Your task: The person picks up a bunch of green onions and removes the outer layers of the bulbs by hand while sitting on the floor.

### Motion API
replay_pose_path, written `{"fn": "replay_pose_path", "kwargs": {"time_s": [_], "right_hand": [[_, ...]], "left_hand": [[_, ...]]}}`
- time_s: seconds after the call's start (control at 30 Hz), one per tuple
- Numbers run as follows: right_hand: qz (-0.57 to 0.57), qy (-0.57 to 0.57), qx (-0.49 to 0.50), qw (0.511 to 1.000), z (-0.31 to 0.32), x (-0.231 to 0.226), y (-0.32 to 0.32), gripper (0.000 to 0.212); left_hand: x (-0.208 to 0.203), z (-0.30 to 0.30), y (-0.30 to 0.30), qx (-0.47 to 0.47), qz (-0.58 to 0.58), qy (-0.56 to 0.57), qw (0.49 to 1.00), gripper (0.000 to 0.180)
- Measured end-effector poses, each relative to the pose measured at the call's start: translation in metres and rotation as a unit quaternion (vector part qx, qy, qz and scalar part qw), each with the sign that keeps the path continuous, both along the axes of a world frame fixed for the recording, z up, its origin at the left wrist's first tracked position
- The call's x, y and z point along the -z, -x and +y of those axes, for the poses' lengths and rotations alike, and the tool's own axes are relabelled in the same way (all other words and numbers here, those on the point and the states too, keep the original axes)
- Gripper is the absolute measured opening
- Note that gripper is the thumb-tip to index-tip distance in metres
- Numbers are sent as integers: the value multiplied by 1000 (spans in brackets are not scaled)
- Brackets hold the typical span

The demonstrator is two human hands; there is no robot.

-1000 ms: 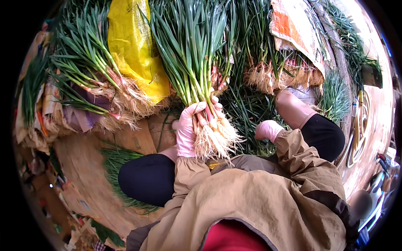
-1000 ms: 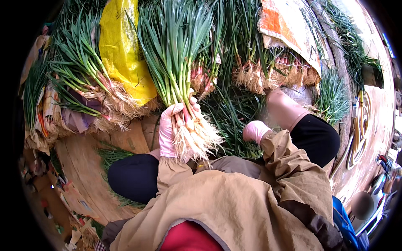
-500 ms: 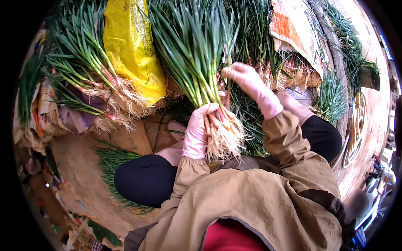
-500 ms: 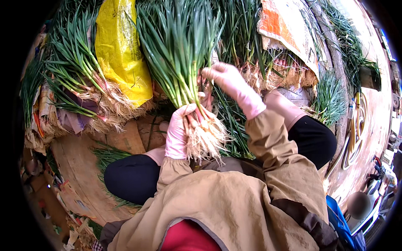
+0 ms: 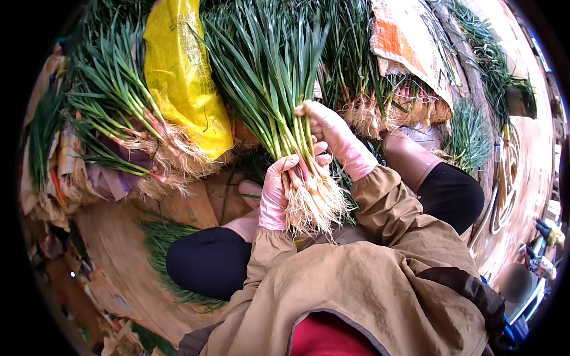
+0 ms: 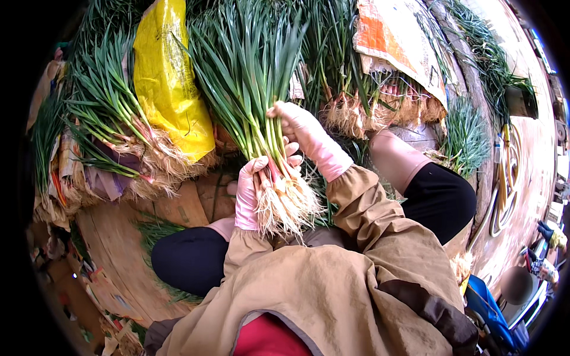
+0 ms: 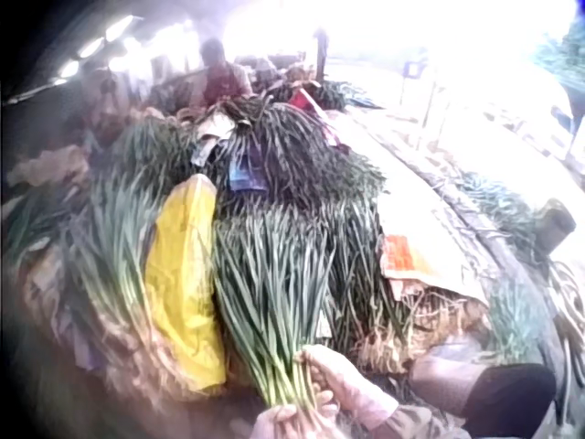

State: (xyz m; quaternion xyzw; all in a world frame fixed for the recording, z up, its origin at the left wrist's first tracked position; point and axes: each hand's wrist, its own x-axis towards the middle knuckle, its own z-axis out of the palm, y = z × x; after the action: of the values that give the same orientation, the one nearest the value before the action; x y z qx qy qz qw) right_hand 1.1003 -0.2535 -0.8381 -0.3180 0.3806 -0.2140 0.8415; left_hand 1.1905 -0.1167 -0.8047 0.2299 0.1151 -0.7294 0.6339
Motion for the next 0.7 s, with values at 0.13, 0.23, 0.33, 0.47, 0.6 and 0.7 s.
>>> {"fn": "replay_pose_path", "kwargs": {"time_s": [0.13, 0.23, 0.33, 0.47, 0.6, 0.7], "right_hand": [[198, 264, 3, 944, 9, 3, -8, 27], [39, 51, 155, 986, 27, 2, -21, 27], [-77, -185, 301, 932, -2, 36, -16, 30], [279, 448, -401, 749, -31, 101, 29, 22], [504, 503, -349, 609, -39, 43, 24, 35], [634, 439, -201, 604, -105, 35, 39, 38]], "left_hand": [[22, 3, -1, 63, 6, 4, 998, 40], [15, 5, 6, -22, -9, 35, 999, 37], [6, 5, 16, -37, 58, 59, 996, 42], [28, 2, 7, -5, 27, 159, 987, 46], [23, 10, -18, -77, 54, 170, 981, 44], [7, -1, 2, -63, 50, 78, 994, 46]]}}
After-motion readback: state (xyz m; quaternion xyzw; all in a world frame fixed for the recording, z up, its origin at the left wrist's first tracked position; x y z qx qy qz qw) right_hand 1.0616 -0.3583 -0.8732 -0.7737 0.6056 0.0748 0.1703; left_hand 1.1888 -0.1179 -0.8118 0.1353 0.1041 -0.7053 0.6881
